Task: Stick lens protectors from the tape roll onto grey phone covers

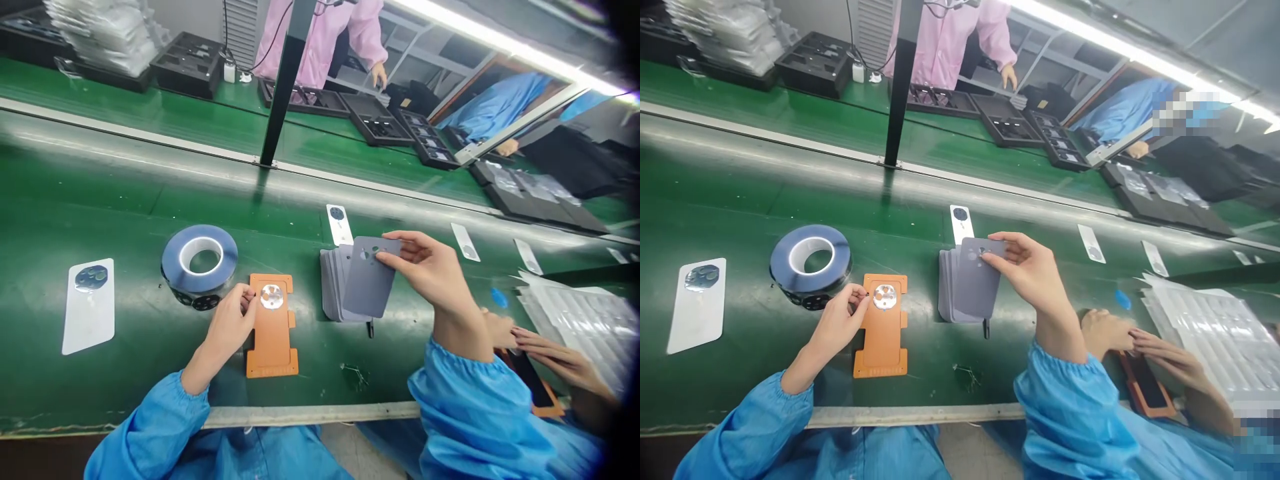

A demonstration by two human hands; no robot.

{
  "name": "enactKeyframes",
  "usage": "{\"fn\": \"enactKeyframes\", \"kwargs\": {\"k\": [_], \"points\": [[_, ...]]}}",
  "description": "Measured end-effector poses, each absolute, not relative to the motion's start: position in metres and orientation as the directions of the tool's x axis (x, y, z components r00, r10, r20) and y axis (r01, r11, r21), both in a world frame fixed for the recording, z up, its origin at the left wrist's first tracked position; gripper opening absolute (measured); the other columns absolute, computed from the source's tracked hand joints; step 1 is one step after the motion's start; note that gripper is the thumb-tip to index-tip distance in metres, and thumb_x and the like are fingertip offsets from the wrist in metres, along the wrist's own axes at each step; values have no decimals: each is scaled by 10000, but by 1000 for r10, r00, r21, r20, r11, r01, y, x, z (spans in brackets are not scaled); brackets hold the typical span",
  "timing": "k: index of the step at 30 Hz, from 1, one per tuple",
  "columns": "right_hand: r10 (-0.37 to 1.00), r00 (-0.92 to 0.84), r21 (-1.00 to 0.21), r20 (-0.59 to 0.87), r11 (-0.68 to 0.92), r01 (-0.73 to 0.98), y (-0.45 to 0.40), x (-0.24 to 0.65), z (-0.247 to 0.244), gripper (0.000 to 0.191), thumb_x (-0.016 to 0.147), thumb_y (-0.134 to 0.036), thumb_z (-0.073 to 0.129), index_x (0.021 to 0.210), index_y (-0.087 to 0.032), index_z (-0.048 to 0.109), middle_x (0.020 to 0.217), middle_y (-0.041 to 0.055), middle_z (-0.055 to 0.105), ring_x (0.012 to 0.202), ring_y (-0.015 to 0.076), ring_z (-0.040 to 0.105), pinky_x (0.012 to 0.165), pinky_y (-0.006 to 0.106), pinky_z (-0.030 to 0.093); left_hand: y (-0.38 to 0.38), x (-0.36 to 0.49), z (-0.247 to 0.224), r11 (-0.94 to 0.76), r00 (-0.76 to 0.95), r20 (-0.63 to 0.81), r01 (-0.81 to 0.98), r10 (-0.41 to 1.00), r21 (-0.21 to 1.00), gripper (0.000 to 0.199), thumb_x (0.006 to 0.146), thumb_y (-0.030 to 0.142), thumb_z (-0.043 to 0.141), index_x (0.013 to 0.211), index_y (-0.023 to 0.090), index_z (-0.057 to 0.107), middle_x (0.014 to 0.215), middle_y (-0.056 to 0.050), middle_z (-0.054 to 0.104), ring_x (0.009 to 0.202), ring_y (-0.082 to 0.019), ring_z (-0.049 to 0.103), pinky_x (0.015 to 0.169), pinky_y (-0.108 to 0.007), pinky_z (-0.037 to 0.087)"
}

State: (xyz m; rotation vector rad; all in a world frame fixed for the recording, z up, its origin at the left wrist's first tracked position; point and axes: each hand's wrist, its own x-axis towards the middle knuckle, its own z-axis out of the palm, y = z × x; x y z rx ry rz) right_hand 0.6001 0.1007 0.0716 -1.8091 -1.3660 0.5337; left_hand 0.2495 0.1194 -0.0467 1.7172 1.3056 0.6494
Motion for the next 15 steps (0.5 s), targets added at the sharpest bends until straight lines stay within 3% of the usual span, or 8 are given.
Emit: {"fn": "enactKeyframes", "kwargs": {"k": [4,8,11,15], "points": [[965,252,-933,74,-23,360,90,533,66,444,804,-374,814,1210,-231,706,1114,83,755,960,247,737,829,386,642,114,243,-35,-60,373,-118,432,920,900,184,990,391,506,1007,218,566,972,-38,673,793,-174,641,739,-321,500],[990,40,-976,-132,-137,171,85,472,23,394,866,-352,745,1234,-227,678,1121,75,750,987,229,735,857,376,639,108,233,-26,-85,478,-123,391,870,917,211,1022,402,443,1061,226,554,1093,-62,653,975,-201,628,877,-365,502],[992,13,-975,-128,-128,184,82,455,-3,342,891,-340,711,1214,-236,670,1145,67,731,985,219,723,855,370,632,104,228,-27,-105,525,-112,366,844,925,188,1020,380,443,1095,233,533,1174,-73,626,1061,-211,602,938,-387,493],[999,-8,-956,-52,-47,290,79,459,-14,307,926,-313,658,1225,-246,645,1176,71,696,980,222,700,842,383,621,99,228,-33,-114,508,-114,395,854,911,196,918,332,626,1044,239,507,1248,-70,598,1137,-226,583,967,-392,494]]}}
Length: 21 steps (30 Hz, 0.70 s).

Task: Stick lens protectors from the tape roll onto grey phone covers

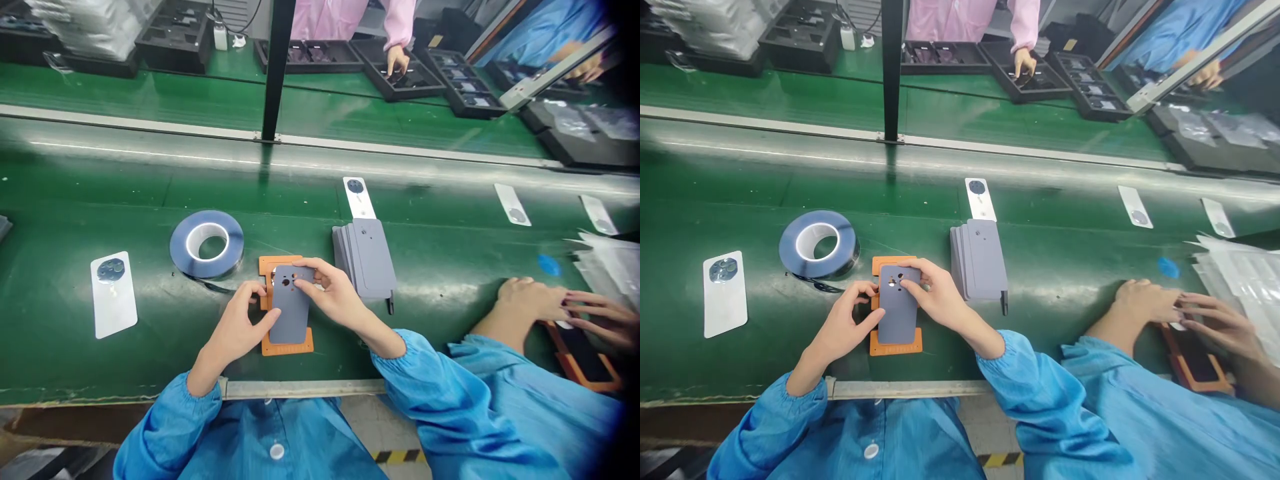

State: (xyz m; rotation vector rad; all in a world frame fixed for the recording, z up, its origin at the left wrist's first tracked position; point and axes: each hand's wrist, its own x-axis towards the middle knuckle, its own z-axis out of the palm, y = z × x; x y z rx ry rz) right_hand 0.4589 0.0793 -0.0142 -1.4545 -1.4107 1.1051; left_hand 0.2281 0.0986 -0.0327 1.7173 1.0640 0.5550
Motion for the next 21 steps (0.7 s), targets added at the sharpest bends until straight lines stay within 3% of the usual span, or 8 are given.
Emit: {"fn": "enactKeyframes", "kwargs": {"k": [4,7,11,14,17,21], "points": [[989,-124,-870,77,128,476,81,462,-19,382,952,-237,592,1333,-269,576,1218,86,647,1086,247,648,946,445,580,95,230,-39,-143,499,-102,430,861,891,252,847,237,690,998,243,489,1251,-59,583,1148,-224,580,972,-391,492],[967,-204,-716,153,251,651,85,460,-26,466,956,-197,552,1418,-244,515,1351,136,565,1282,287,540,1077,503,495,93,229,-42,-180,522,-85,437,849,881,251,845,177,672,1003,242,489,1279,-63,556,1190,-223,564,997,-389,483],[960,-255,-447,117,280,850,82,453,-37,498,976,-231,508,1464,-130,487,1548,216,416,1460,366,359,1169,605,355,91,227,-45,-221,540,-66,449,839,866,239,862,161,649,1027,243,496,1326,-74,522,1263,-234,538,1045,-395,469],[946,-319,-303,61,322,897,72,444,-45,515,992,-153,392,1500,-95,450,1621,191,356,1524,360,271,1201,629,279,90,228,-46,-246,555,-48,443,830,862,307,874,156,636,1134,250,503,1344,-86,512,1302,-242,516,1101,-419,440],[934,-355,-260,29,350,900,64,434,-53,578,963,-62,325,1534,-90,409,1626,167,353,1531,313,284,1217,583,283,91,228,-47,-243,568,-62,445,821,862,382,880,151,624,1220,256,486,1383,-95,485,1337,-246,485,1143,-443,406],[952,-305,-289,17,297,910,64,430,-54,631,939,-48,334,1559,-150,390,1629,137,341,1526,315,298,1217,644,233,93,228,-46,-226,574,-79,441,815,869,392,874,154,620,1228,261,488,1399,-95,477,1345,-256,477,1137,-459,416]]}}
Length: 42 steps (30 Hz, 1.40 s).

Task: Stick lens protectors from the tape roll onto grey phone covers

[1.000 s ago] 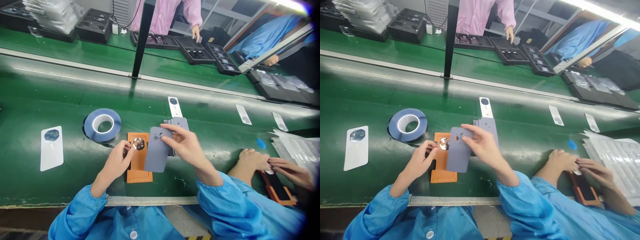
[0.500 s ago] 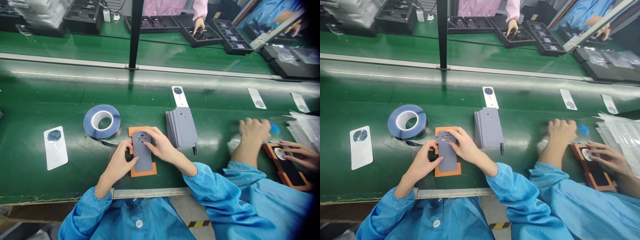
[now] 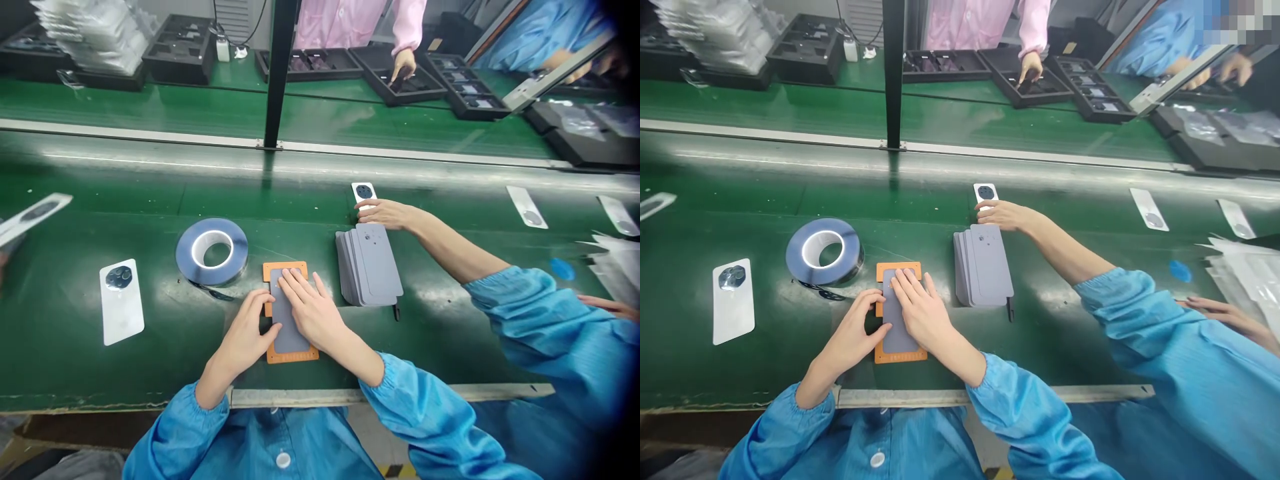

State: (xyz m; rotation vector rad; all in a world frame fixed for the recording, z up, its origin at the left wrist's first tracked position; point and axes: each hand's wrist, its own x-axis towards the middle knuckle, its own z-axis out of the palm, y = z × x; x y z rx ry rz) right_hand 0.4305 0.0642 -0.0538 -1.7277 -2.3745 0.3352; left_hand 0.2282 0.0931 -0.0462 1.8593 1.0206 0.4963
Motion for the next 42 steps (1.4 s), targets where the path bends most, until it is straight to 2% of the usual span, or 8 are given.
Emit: {"fn": "enactKeyframes", "kwargs": {"k": [4,10,21,24,29,35,38,42], "points": [[959,-275,-382,66,279,881,59,435,-53,603,976,-90,319,1566,-201,377,1620,117,374,1513,291,336,1213,649,246,93,229,-45,-219,559,-69,432,826,875,409,857,156,635,1228,263,499,1388,-91,502,1330,-263,494,1119,-465,437],[973,90,-503,213,30,864,27,427,-61,515,1004,-279,463,1515,-209,444,1535,166,497,1458,332,426,1180,617,351,88,232,-41,-210,535,-77,456,842,865,419,868,180,631,1266,270,536,1408,-83,523,1344,-265,511,1140,-460,429],[959,278,-714,53,-159,682,18,413,-39,405,948,-354,550,1343,-265,574,1389,112,640,1297,335,591,1162,683,335,78,240,-37,-195,406,14,408,914,892,256,944,320,593,1183,229,620,1280,-102,636,1240,-254,599,1076,-439,476],[959,274,-773,68,-123,622,14,409,-23,383,952,-354,559,1329,-289,584,1401,98,632,1326,339,568,1178,696,293,78,239,-33,-131,382,-21,367,924,921,300,964,371,569,1219,221,617,1303,-113,646,1248,-261,599,1081,-447,467],[996,86,-907,15,-23,421,14,406,3,380,997,-337,514,1371,-312,572,1387,73,642,1303,279,593,1097,499,493,84,234,-33,77,302,-115,137,946,988,428,1004,437,484,1363,210,533,1350,-127,651,1249,-263,617,1069,-442,476],[986,46,-886,-163,-167,433,27,406,-10,473,927,-330,611,1390,-259,546,1160,88,727,945,246,713,860,458,600,96,235,-36,301,206,-279,-81,938,950,673,901,385,634,1485,167,381,1239,-157,722,1072,-282,720,885,-404,584],[979,-35,-945,-203,-186,269,39,408,-17,505,899,-269,633,1393,-233,539,960,46,746,790,193,709,723,361,607,100,238,-34,286,226,-249,-148,942,947,681,896,394,632,1481,161,372,1246,-174,717,1091,-293,719,874,-411,602],[989,34,-961,-145,-149,233,90,433,-17,440,861,-235,653,1292,-158,604,905,52,748,810,195,723,731,341,607,96,233,-28,95,165,-89,-31,982,995,645,942,354,590,1519,223,331,1450,-174,580,1306,-277,600,1011,-437,561]]}}
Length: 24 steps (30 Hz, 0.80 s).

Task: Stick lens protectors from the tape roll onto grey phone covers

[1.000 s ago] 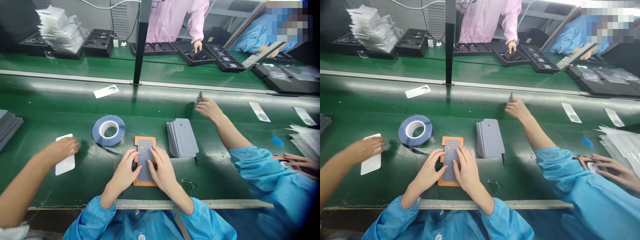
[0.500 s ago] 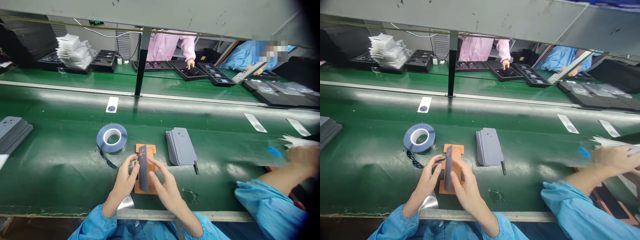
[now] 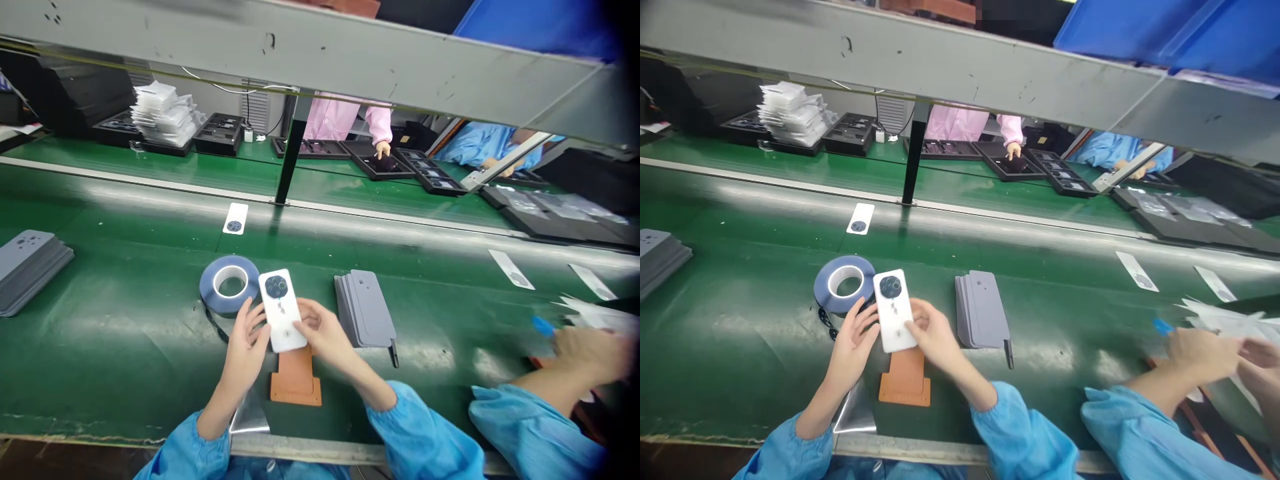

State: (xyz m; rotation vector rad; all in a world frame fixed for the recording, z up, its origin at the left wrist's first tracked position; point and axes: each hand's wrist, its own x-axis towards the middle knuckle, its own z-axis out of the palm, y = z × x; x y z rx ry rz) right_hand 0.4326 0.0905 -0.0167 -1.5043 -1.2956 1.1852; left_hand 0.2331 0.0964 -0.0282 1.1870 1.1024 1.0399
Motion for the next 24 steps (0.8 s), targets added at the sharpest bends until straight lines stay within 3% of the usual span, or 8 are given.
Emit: {"fn": "enactKeyframes", "kwargs": {"k": [5,8,10,12,14,18,21,24], "points": [[951,248,-787,-186,-295,542,204,489,-5,467,846,-119,635,1310,-79,601,979,111,773,860,201,737,782,314,584,87,210,-14,-277,28,282,297,959,914,435,956,298,577,1385,271,513,1419,-120,585,1356,-293,545,1121,-510,483],[924,327,-698,-197,-367,615,256,514,2,507,847,-126,633,1335,-3,574,1024,180,766,887,233,737,800,325,563,94,192,-13,-318,-120,434,514,893,796,502,901,294,655,1381,265,511,1536,-136,449,1483,-339,368,1229,-586,305],[908,370,-631,-196,-405,661,272,523,4,547,813,-142,678,1327,14,579,1087,218,749,996,278,723,863,345,539,106,178,-21,-173,-210,340,558,917,811,666,864,331,700,1464,241,425,1619,-169,319,1529,-378,260,1236,-634,238],[903,390,-572,-183,-420,704,274,527,6,559,768,-164,728,1291,-3,616,1161,241,722,1127,326,678,928,361,509,119,165,-36,12,-248,120,472,961,882,774,856,368,701,1523,208,344,1611,-218,330,1498,-407,324,1180,-654,328],[911,377,-533,-166,-405,743,267,525,8,541,752,-196,749,1261,-39,650,1231,242,695,1206,352,635,962,371,489,130,154,-51,120,-195,-57,325,979,938,735,883,353,651,1530,187,345,1556,-231,431,1442,-382,436,1123,-600,438],[948,286,-515,-137,-314,797,230,502,13,471,820,-295,713,1261,-132,674,1286,173,688,1187,326,645,997,392,481,136,143,-67,97,-121,-73,212,990,972,579,899,274,577,1465,190,487,1497,-164,544,1406,-299,504,1172,-497,408],[987,134,-612,-85,-158,775,185,468,13,339,886,-344,643,1174,-181,716,1125,102,755,1030,270,706,965,403,518,126,145,-61,86,-88,-74,137,993,987,551,889,285,580,1433,201,546,1466,-133,586,1392,-281,523,1180,-473,404],[997,-81,-799,-20,33,600,138,426,9,274,923,-341,601,1112,-195,735,1059,82,770,963,246,722,907,401,560,109,152,-51,157,-56,-157,1,986,988,564,858,331,634,1401,190,580,1458,-139,592,1383,-285,533,1150,-457,445]]}}
